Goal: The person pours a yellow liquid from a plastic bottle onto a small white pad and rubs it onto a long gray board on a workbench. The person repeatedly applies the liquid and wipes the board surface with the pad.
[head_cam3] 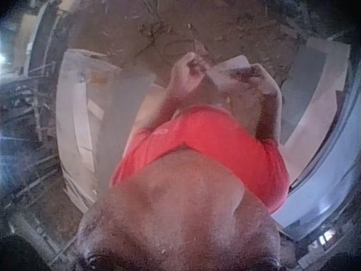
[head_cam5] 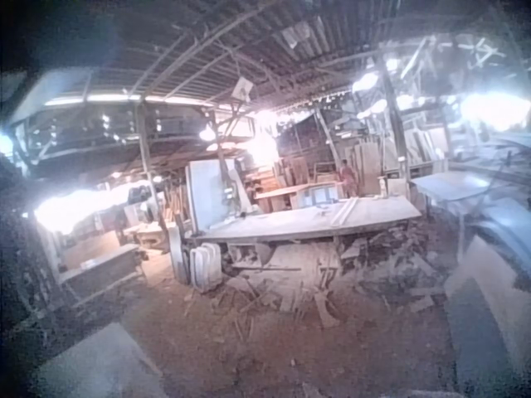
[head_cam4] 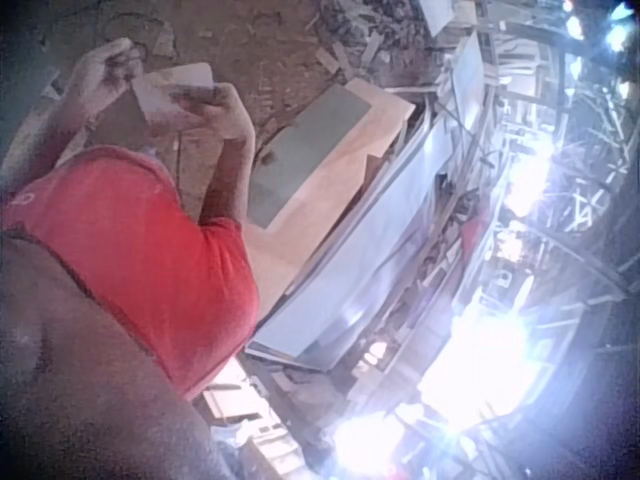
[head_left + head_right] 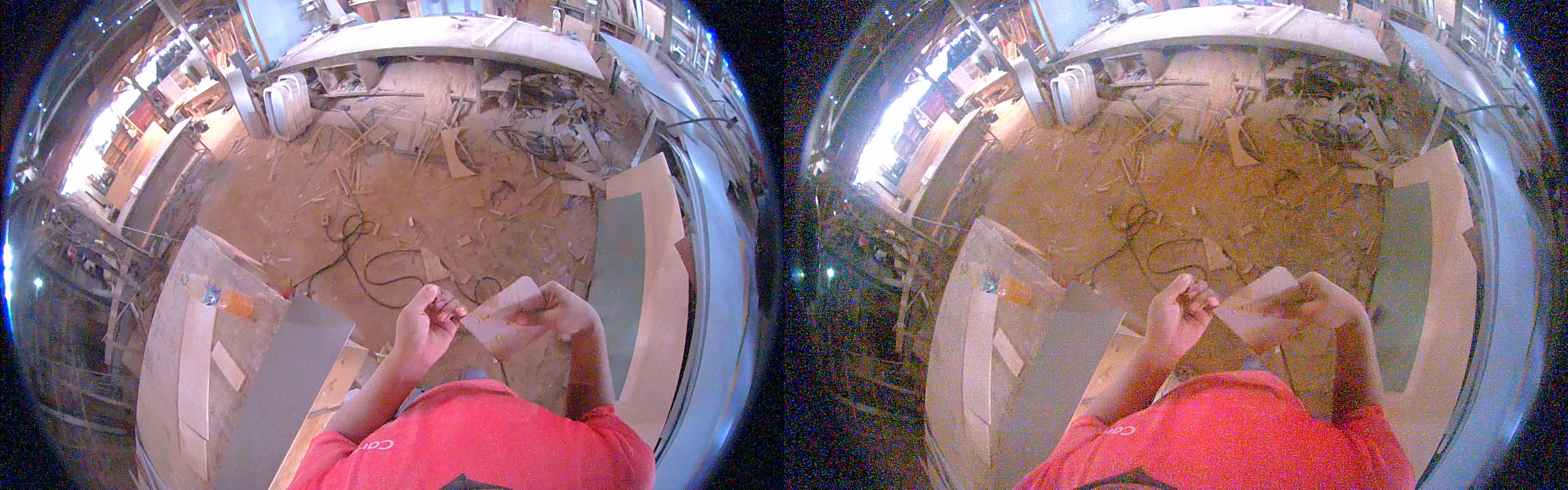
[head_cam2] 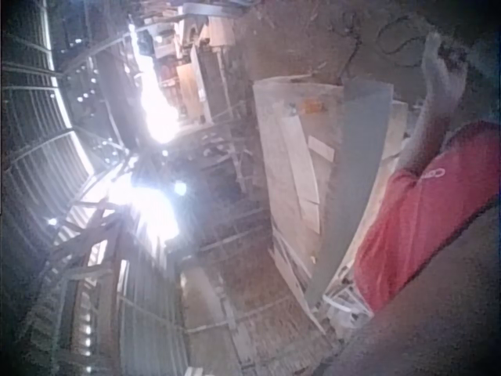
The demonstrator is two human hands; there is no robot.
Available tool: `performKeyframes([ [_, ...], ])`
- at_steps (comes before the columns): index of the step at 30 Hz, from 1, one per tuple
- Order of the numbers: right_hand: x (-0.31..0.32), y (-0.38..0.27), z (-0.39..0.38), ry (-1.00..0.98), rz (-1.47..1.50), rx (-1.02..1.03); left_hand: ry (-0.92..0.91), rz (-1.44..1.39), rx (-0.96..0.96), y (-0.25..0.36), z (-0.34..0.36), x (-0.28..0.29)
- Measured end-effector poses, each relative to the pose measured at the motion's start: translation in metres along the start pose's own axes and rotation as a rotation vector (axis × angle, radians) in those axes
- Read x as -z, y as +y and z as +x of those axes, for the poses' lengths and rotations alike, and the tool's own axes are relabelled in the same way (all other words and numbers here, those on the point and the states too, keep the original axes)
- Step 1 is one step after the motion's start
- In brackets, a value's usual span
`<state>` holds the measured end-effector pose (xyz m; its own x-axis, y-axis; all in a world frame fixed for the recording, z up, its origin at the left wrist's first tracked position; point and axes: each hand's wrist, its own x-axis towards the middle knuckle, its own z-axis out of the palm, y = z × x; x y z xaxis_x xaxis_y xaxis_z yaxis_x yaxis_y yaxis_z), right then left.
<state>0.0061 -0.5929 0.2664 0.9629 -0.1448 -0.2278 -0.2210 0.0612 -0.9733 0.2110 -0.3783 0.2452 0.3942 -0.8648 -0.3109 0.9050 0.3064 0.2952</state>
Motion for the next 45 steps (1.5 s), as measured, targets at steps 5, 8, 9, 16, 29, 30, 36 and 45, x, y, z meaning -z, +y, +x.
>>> performKeyframes([
  [5, 0.015, 0.007, -0.008, 0.1, -0.274, -0.003, 0.047, -0.024, 0.013, 0.017, 0.0, -0.007],
  [8, 0.037, 0.045, -0.017, 0.302, -0.036, 0.014, 0.051, 0.024, -0.007, 0.032, 0.001, -0.008],
  [9, 0.045, 0.048, -0.021, 0.322, 0.012, 0.047, 0.045, 0.045, -0.01, 0.038, 0.002, -0.006],
  [16, 0.021, 0.013, 0.002, 0.597, 0.395, 0.137, -0.059, 0.444, -0.15, 0.042, 0.002, -0.008],
  [29, 0.006, 0.033, 0.031, 0.447, 0.389, 0.056, -0.003, 1.172, -0.233, 0.002, 0.032, -0.036],
  [30, 0.01, 0.035, 0.029, 0.46, 0.369, 0.043, 0.012, 1.364, -0.197, 0.004, 0.033, -0.042],
  [36, 0.024, 0.044, 0.019, 0.457, 0.389, 0.043, -0.248, 1.34, -0.318, -0.01, 0.053, -0.015],
  [45, 0.031, 0.054, 0.025, 0.523, 0.534, 0.028, -0.461, 1.04, -0.194, -0.006, 0.067, -0.016],
])
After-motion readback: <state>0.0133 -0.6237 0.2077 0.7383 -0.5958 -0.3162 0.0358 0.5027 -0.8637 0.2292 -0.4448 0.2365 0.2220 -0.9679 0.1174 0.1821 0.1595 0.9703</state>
